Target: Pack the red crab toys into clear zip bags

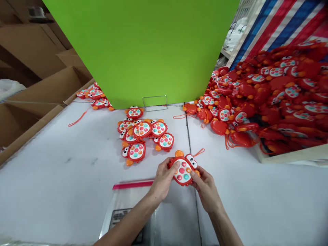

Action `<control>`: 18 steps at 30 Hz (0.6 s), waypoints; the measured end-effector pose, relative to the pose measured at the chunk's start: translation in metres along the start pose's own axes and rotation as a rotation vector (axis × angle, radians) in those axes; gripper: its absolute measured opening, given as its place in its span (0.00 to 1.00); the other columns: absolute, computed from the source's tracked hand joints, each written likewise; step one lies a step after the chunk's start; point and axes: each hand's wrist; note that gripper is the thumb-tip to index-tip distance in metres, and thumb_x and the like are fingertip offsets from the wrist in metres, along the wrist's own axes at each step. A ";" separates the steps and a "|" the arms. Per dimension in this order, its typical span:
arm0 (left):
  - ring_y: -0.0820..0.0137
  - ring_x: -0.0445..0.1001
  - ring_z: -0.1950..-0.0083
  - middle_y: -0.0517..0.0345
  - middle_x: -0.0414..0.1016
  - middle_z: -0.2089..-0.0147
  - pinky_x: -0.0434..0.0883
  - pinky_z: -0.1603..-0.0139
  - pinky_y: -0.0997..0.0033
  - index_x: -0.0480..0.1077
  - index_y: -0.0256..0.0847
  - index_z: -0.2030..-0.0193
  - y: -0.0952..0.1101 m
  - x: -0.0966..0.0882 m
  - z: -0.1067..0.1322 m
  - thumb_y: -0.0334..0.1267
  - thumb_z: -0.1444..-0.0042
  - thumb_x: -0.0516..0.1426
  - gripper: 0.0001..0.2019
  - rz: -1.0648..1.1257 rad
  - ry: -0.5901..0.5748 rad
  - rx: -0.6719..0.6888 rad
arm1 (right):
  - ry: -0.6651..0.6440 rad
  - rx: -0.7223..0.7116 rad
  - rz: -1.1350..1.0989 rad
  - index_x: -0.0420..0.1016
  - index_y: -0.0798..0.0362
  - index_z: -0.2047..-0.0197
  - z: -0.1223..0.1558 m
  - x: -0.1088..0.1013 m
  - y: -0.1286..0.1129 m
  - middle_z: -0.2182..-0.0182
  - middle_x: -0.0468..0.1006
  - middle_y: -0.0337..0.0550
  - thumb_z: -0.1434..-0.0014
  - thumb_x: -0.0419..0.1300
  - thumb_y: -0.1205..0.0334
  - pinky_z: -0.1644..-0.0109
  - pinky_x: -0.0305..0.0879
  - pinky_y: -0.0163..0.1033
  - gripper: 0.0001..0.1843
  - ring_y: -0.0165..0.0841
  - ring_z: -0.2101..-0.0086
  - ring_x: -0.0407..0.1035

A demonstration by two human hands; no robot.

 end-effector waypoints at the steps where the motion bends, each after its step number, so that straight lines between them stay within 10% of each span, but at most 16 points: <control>1: 0.70 0.71 0.67 0.56 0.71 0.66 0.68 0.64 0.70 0.67 0.37 0.62 -0.001 0.001 0.002 0.44 0.49 0.59 0.13 0.000 -0.003 0.009 | 0.019 -0.007 -0.033 0.71 0.54 0.59 0.000 0.003 0.003 0.66 0.75 0.42 0.47 0.61 0.54 0.62 0.66 0.39 0.15 0.33 0.67 0.68; 18: 0.67 0.69 0.59 0.54 0.72 0.61 0.66 0.59 0.71 0.67 0.39 0.58 0.008 0.000 0.021 0.47 0.48 0.57 0.16 -0.337 0.015 0.108 | 0.095 -0.040 0.039 0.70 0.55 0.57 -0.006 0.015 -0.002 0.67 0.77 0.45 0.52 0.63 0.51 0.65 0.69 0.39 0.22 0.37 0.67 0.71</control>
Point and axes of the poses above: each hand's wrist, its own z-axis away from the middle knuckle, its own x-axis out of the palm, y = z × x
